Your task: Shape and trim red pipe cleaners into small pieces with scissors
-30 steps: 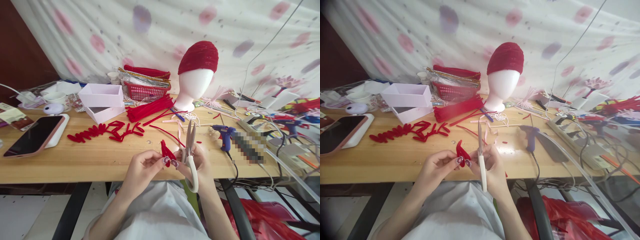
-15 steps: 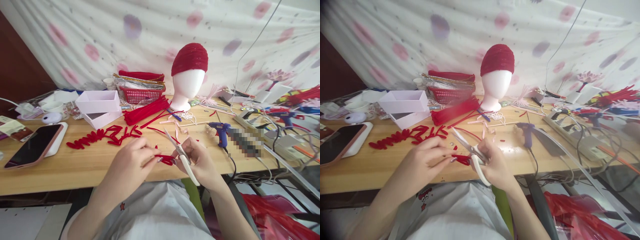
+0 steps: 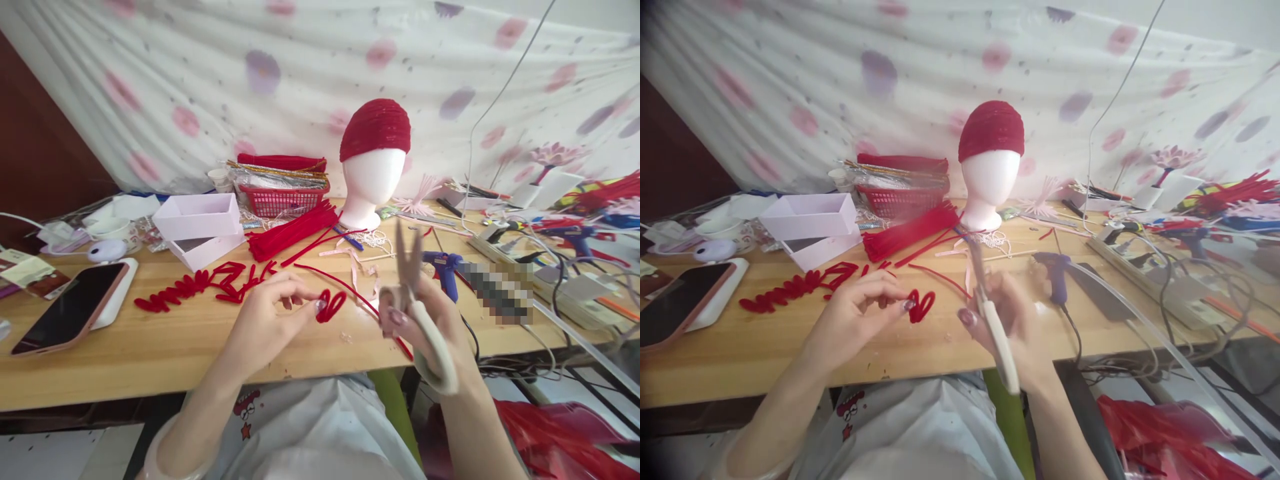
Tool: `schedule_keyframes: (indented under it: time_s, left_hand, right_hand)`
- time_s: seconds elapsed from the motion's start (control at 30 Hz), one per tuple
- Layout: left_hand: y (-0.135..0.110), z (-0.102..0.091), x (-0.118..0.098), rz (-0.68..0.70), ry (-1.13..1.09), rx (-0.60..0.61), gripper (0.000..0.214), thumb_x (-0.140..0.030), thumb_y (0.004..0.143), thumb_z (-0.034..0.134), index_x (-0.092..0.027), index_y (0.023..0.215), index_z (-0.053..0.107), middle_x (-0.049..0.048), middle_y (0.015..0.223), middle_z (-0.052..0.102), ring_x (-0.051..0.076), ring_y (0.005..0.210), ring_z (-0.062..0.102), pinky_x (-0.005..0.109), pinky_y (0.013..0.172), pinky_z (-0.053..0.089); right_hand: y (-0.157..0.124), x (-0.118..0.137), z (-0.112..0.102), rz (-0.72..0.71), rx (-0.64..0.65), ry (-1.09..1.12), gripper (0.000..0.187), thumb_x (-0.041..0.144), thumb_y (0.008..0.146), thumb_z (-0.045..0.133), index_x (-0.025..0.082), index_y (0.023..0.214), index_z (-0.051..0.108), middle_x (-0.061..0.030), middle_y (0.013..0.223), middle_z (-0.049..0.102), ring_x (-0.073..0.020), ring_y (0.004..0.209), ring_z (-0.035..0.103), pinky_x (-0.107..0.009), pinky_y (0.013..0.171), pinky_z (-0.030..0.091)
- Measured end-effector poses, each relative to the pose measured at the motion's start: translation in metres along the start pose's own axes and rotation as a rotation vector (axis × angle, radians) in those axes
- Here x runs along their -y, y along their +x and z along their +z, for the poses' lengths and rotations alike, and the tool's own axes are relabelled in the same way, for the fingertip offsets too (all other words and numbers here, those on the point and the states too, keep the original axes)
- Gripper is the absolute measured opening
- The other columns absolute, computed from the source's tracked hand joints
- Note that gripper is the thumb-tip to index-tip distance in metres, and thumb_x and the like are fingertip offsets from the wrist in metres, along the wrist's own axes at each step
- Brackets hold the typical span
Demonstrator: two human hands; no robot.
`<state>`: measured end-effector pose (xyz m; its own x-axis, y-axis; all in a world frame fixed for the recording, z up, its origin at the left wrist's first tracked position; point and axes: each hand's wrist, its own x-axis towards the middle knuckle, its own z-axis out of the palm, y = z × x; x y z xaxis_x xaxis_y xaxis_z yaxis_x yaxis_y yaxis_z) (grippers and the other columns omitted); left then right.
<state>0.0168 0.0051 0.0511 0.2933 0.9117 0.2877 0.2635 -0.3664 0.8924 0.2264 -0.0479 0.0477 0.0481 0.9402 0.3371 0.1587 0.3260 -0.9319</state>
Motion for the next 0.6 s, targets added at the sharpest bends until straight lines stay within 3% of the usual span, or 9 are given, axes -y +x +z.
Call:
schedule_keyframes:
  time_s: [0.1, 0.17, 0.27, 0.4, 0.47, 0.6]
  left_hand:
    - [-0.002, 0.004, 0.014, -0.097, -0.328, -0.21, 0.006, -0.025, 0.073, 0.074, -0.02, 0.07, 0.072, 0.0032, 0.085, 0.07, 0.018, 0.085, 0.065, 0.028, 0.075, 0.05]
    - [-0.004, 0.004, 0.021, -0.116, -0.403, -0.275, 0.007, -0.026, 0.071, 0.076, -0.02, 0.07, 0.073, 0.003, 0.085, 0.071, 0.018, 0.085, 0.065, 0.028, 0.076, 0.05]
    - [-0.007, -0.004, 0.023, -0.121, -0.318, -0.309, 0.009, -0.028, 0.07, 0.078, -0.02, 0.074, 0.076, 0.0024, 0.08, 0.071, 0.016, 0.076, 0.063, 0.027, 0.07, 0.049]
    - [-0.008, -0.011, 0.014, -0.208, -0.335, -0.343, 0.015, -0.032, 0.07, 0.076, -0.018, 0.076, 0.074, -0.0017, 0.058, 0.063, 0.011, 0.051, 0.05, 0.022, 0.047, 0.037]
    - [-0.01, -0.007, 0.011, -0.242, -0.403, -0.351, 0.015, -0.031, 0.068, 0.076, -0.017, 0.07, 0.071, -0.0045, 0.05, 0.055, 0.008, 0.045, 0.042, 0.02, 0.042, 0.03]
    - [-0.018, 0.008, 0.012, -0.304, -0.557, -0.359, 0.018, -0.03, 0.067, 0.077, -0.017, 0.063, 0.066, -0.0072, 0.046, 0.047, 0.005, 0.043, 0.035, 0.018, 0.041, 0.025]
  right_hand:
    - [-0.016, -0.006, 0.006, 0.013, 0.111, 0.091, 0.036, 0.058, 0.087, 0.062, 0.024, 0.085, 0.05, 0.0018, 0.067, 0.051, -0.0153, 0.057, 0.05, -0.029, 0.054, 0.044]
    - [-0.023, -0.009, 0.008, 0.063, 0.121, 0.038, 0.039, 0.06, 0.086, 0.061, 0.023, 0.085, 0.05, 0.0005, 0.07, 0.052, -0.0155, 0.06, 0.049, -0.029, 0.056, 0.044]
    - [-0.023, -0.008, 0.003, 0.068, 0.111, -0.015, 0.039, 0.06, 0.085, 0.064, 0.023, 0.085, 0.051, -0.0001, 0.071, 0.053, -0.0157, 0.062, 0.049, -0.028, 0.056, 0.042]
    - [-0.02, -0.007, 0.001, 0.097, 0.246, 0.133, 0.047, 0.069, 0.084, 0.057, 0.023, 0.078, 0.048, 0.0, 0.065, 0.052, -0.0155, 0.055, 0.047, -0.028, 0.051, 0.039]
    - [-0.023, -0.01, 0.007, 0.14, 0.259, 0.19, 0.052, 0.074, 0.078, 0.059, 0.023, 0.077, 0.047, 0.0, 0.066, 0.051, -0.0152, 0.054, 0.046, -0.028, 0.049, 0.037]
    - [-0.035, -0.013, 0.027, 0.204, 0.223, 0.061, 0.049, 0.066, 0.076, 0.068, 0.023, 0.082, 0.046, 0.0005, 0.07, 0.051, -0.0144, 0.059, 0.046, -0.026, 0.052, 0.037]
